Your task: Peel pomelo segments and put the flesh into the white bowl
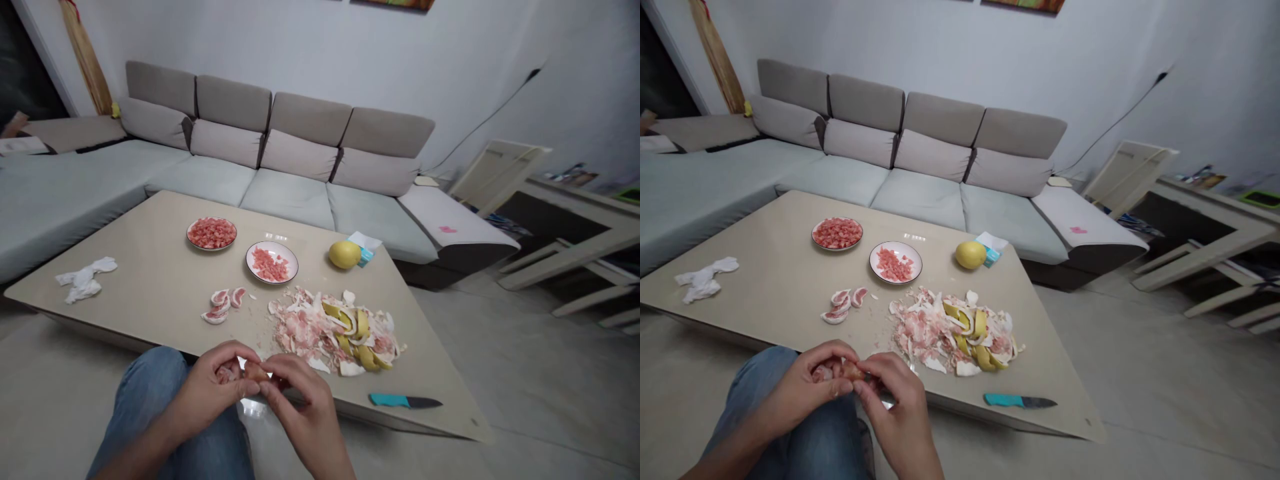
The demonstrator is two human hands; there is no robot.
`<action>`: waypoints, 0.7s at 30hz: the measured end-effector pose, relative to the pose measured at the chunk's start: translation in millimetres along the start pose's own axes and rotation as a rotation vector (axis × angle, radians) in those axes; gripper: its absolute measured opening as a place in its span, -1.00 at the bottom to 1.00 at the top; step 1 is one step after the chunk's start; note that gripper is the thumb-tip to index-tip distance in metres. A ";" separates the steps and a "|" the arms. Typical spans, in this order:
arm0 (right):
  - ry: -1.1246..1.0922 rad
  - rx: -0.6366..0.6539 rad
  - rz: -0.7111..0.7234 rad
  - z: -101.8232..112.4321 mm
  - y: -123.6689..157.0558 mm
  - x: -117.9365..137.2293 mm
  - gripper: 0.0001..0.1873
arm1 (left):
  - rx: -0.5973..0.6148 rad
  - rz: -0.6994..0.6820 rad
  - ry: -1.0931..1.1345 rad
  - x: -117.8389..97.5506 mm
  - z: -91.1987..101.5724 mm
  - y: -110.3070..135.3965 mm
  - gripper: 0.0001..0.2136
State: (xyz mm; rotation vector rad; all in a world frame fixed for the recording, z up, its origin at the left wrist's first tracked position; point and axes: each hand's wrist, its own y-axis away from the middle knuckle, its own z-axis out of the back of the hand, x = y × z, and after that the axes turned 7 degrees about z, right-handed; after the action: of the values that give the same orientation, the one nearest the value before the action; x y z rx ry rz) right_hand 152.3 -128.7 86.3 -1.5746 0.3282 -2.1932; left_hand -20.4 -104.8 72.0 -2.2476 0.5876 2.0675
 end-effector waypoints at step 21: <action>-0.015 -0.083 0.048 2.5 -1.4 6.8 -0.88 | 0.003 -0.011 0.093 5.4 -0.2 -2.1 -0.80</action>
State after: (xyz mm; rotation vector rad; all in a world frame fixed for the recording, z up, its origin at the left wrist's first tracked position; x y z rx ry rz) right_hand 152.6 -130.5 93.5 -1.6087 0.4529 -2.1558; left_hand -19.4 -104.3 66.3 -2.3503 0.5817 1.9652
